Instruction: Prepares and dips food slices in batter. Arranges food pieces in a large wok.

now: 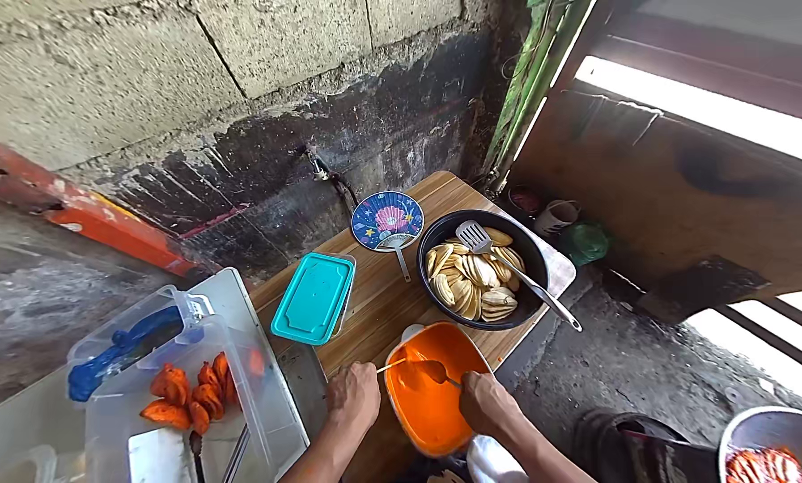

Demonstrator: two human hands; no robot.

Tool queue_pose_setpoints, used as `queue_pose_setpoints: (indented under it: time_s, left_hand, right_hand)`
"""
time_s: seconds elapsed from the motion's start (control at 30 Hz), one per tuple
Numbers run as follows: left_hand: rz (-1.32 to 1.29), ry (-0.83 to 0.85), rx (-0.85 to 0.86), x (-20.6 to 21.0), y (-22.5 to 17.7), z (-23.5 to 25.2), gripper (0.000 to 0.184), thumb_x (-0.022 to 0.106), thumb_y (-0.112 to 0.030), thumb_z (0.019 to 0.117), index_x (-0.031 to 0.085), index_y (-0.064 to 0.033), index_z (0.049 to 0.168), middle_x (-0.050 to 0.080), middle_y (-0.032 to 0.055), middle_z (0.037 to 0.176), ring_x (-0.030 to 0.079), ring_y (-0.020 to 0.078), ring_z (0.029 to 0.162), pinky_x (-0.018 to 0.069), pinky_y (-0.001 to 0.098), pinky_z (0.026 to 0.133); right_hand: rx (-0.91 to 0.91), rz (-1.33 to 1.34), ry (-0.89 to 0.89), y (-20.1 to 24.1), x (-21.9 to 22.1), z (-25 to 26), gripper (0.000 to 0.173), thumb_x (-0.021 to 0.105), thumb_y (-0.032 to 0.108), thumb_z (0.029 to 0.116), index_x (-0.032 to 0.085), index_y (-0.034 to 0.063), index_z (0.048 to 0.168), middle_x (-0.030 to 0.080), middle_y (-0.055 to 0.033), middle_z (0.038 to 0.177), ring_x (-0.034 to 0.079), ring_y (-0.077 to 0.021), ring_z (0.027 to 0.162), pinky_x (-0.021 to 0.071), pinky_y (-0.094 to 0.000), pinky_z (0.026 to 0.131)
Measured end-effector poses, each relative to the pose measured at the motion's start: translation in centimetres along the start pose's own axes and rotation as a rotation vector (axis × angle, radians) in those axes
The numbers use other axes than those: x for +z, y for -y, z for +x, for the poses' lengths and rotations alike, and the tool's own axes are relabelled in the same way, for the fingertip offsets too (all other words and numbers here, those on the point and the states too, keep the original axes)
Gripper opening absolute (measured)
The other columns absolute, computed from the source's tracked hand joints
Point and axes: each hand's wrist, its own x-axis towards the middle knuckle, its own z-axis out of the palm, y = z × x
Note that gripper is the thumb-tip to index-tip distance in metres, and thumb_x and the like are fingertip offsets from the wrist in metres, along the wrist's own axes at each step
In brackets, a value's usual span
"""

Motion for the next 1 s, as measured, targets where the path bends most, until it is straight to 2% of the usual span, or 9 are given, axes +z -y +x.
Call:
queue_pose_setpoints:
  time_s: [0.13,0.27,0.37,0.47,0.6,0.7,0.8,0.9,1.0]
  left_hand:
    - [0.012,-0.023,-0.001,-0.1,-0.6,0.2,0.034,0.043,-0.022,0.1052,0.069,-0.007,0.121,0.07,0.0154,0.124,0.067,0.0328,0.118,0.056,0.0503,0.091]
    - [0.019,-0.023,-0.009,-0.2,-1.1,0.5,0.035,0.042,-0.023,0.1056,0.069,-0.0068,0.119,0.071,0.0146,0.122,0.067,0.0323,0.117,0.0562,0.0501,0.091]
    - [0.016,-0.011,-0.008,-0.3,-1.4,0.7,0.034,0.043,-0.024,0.1051,0.07,-0.0068,0.117,0.071,0.0149,0.121,0.068,0.0318,0.117,0.0561,0.0508,0.09]
    - [0.025,-0.013,-0.014,-0.1,-1.8,1.1,0.034,0.043,-0.023,0.1047,0.07,-0.0063,0.116,0.072,0.0147,0.12,0.068,0.0319,0.115,0.0566,0.0506,0.089]
    - [-0.019,0.009,-0.023,0.3,-2.3,1.6,0.035,0.044,-0.029,0.1045,0.07,-0.0091,0.116,0.072,0.0141,0.12,0.068,0.0319,0.116,0.0559,0.0522,0.09]
    - [-0.167,0.064,-0.016,1.2,-2.0,2.9,0.038,0.047,-0.036,0.1031,0.072,-0.013,0.12,0.072,0.0133,0.121,0.068,0.0311,0.117,0.0545,0.0547,0.094]
    - [-0.377,0.112,-0.009,2.3,-1.7,4.3,0.037,0.051,-0.036,0.1025,0.073,-0.0084,0.114,0.071,0.0167,0.117,0.067,0.0331,0.114,0.0521,0.0574,0.096]
    - [-0.505,0.097,-0.007,4.0,-1.6,4.2,0.035,0.053,-0.035,0.102,0.073,-0.0082,0.112,0.072,0.0153,0.113,0.067,0.0314,0.112,0.051,0.0554,0.096]
    - [-0.702,0.02,0.033,6.7,-1.3,4.0,0.031,0.059,-0.034,0.101,0.074,-0.0072,0.11,0.073,0.0131,0.105,0.069,0.028,0.1,0.0529,0.0514,0.093]
  right_hand:
    - [0.122,-0.091,0.051,-1.3,-0.2,-0.6,0.041,0.063,0.023,0.0934,0.062,-0.0017,0.126,0.064,-0.0235,0.132,0.064,-0.0382,0.124,0.0552,-0.0581,0.095]
    - [-0.008,0.031,0.036,-0.2,0.1,0.2,0.033,0.056,0.025,0.0976,0.067,0.0002,0.116,0.068,-0.0231,0.122,0.067,-0.0388,0.117,0.0547,-0.0613,0.093]
    - [0.048,0.058,-0.032,-0.1,-0.3,-0.1,0.032,0.054,0.023,0.0969,0.066,0.0018,0.118,0.069,-0.0215,0.123,0.068,-0.0365,0.117,0.0565,-0.0581,0.092]
    - [0.111,-0.026,0.047,-1.0,-0.8,-0.7,0.038,0.061,0.022,0.0942,0.063,-0.0024,0.123,0.065,-0.0241,0.13,0.065,-0.0385,0.122,0.0554,-0.0582,0.094]
    - [-0.07,0.021,0.085,-1.4,-0.1,0.3,0.031,0.055,0.022,0.0986,0.066,-0.0005,0.118,0.068,-0.0243,0.122,0.066,-0.039,0.118,0.0542,-0.0605,0.093]
    - [-0.104,0.062,0.03,-2.8,-0.1,0.5,0.032,0.049,0.023,0.1022,0.066,0.004,0.121,0.069,-0.0218,0.121,0.067,-0.0376,0.117,0.055,-0.0586,0.094]
    - [-0.037,-0.033,0.074,-5.6,0.3,0.4,0.036,0.059,0.024,0.098,0.063,0.001,0.126,0.066,-0.0244,0.128,0.065,-0.0413,0.121,0.0545,-0.0621,0.094]
    - [-0.07,-0.029,0.089,-9.4,2.2,0.2,0.038,0.05,0.027,0.1053,0.06,0.0072,0.136,0.067,-0.0242,0.129,0.065,-0.0432,0.12,0.0536,-0.0634,0.096]
    - [-0.194,-0.028,-0.027,-13.4,4.6,0.2,0.035,0.048,0.015,0.1057,0.059,0.0126,0.139,0.069,-0.0203,0.127,0.065,-0.0418,0.121,0.0455,-0.0648,0.104]
